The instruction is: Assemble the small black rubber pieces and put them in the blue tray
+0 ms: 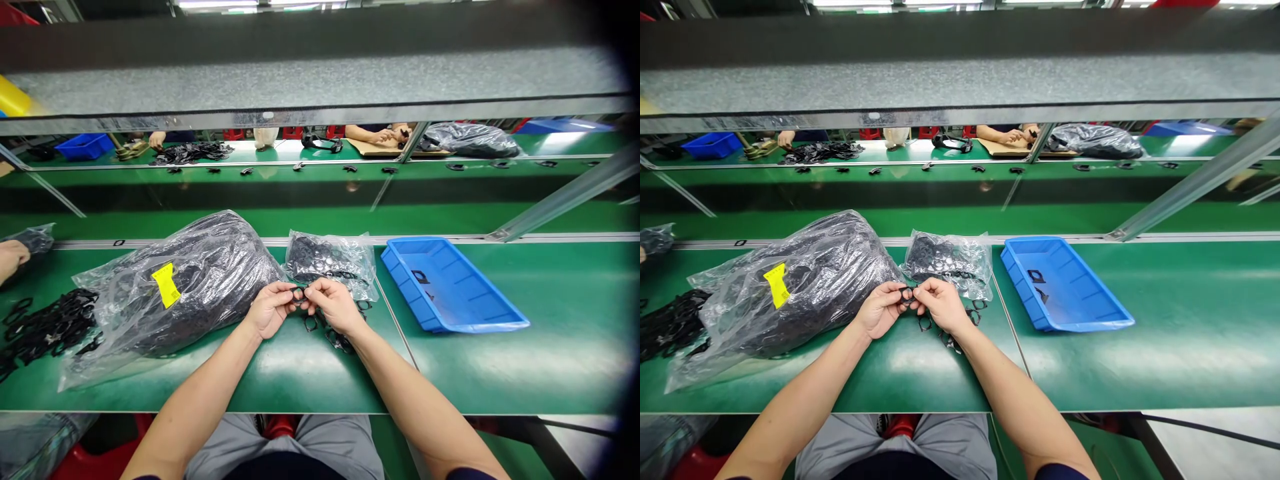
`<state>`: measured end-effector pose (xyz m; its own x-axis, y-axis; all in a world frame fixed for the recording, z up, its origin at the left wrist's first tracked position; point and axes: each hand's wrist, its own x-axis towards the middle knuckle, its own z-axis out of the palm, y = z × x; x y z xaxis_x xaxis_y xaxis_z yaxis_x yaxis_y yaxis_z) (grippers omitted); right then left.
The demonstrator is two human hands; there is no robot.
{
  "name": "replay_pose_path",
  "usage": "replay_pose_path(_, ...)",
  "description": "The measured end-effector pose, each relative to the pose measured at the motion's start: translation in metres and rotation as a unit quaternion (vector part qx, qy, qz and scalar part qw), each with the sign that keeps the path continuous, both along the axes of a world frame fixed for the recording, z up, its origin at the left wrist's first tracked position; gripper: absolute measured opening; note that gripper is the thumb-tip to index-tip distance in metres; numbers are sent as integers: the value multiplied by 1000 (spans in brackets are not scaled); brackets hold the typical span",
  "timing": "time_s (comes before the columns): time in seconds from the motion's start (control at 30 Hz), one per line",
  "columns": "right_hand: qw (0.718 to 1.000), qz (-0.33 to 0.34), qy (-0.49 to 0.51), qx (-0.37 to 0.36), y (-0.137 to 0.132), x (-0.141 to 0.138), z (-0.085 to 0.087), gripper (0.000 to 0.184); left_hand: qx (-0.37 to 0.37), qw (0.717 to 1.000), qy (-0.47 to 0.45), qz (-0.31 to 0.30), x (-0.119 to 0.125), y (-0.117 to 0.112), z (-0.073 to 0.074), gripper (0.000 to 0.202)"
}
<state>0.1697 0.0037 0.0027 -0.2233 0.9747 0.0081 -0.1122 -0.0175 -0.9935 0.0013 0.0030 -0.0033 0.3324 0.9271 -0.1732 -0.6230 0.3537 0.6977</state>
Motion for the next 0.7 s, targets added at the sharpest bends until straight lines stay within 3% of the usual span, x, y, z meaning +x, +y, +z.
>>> replay_pose_path(0.23, 999, -30, 14, 31, 2, -3, -3, 30, 0, 998, 56, 37, 2, 0, -1, 24)
replay_pose_path(0.47, 996, -41, 68, -42, 2, -5, 1, 33, 14, 995, 83, 54, 3, 0, -2, 27)
replay_pose_path(0.7, 996, -47, 52, -52, 3, -2, 1, 35, 6, 992, 107, 74, 4, -1, -1, 28)
